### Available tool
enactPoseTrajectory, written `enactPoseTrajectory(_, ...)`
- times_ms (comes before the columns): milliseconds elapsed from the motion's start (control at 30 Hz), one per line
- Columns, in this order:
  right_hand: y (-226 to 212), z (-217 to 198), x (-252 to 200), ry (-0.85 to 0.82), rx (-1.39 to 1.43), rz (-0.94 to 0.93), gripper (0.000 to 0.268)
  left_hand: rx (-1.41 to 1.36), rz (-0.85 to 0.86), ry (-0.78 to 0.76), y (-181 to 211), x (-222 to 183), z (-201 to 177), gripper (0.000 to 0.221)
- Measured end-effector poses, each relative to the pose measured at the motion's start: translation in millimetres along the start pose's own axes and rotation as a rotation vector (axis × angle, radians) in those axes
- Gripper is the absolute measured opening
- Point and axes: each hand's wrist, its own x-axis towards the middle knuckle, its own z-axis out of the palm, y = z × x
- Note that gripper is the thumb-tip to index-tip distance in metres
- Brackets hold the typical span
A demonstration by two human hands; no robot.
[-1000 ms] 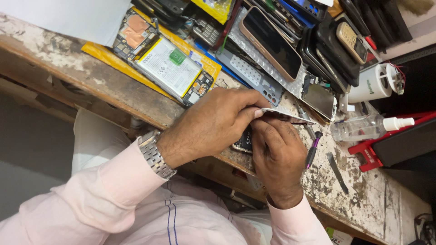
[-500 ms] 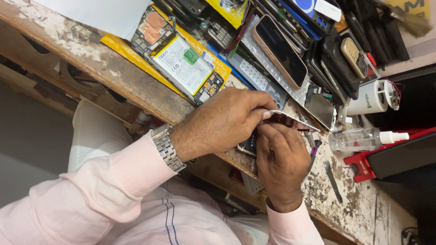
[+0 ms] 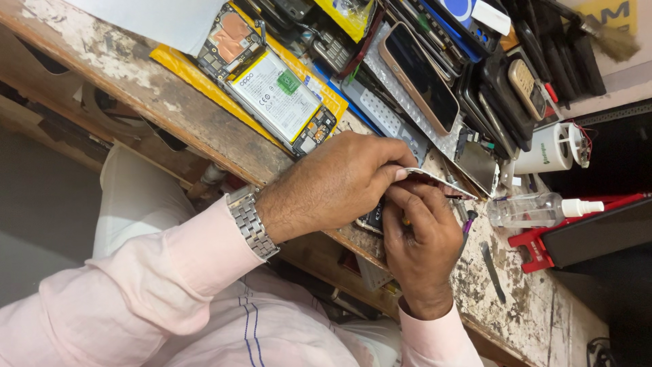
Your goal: The person connects a screen assembly to a mobile phone frame and uses a screwdriver to tighten screws on the internal components.
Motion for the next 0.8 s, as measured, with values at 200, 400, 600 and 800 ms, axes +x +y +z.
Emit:
enactPoseTrajectory(200, 1.0, 1.9, -4.0, -0.015, -0.005, 0.042, 0.024, -0.024, -0.027, -0.016, -0.1, -0.2, 0.0, 0.019)
enactPoseTrajectory(400, 1.5, 3.5, -4.8, -0.019, -0.012, 0.064, 0.023, -0.02, -0.016, -0.027, -1.0, -0.5, 0.1, 0.018)
enactPoseTrajectory(600, -2.0, 2.9, -2.7, -0.043, -0.023, 0.057, 0.021, -0.035, -0.009, -0.029, -2.4, -1.5, -0.3, 0.018)
enactPoseTrajectory(800, -4.1, 1.0, 0.4, -0.088, -0.061, 0.055, 0.019, 0.0, 0.01, -0.019, -2.8, -2.5, 0.7, 0.016)
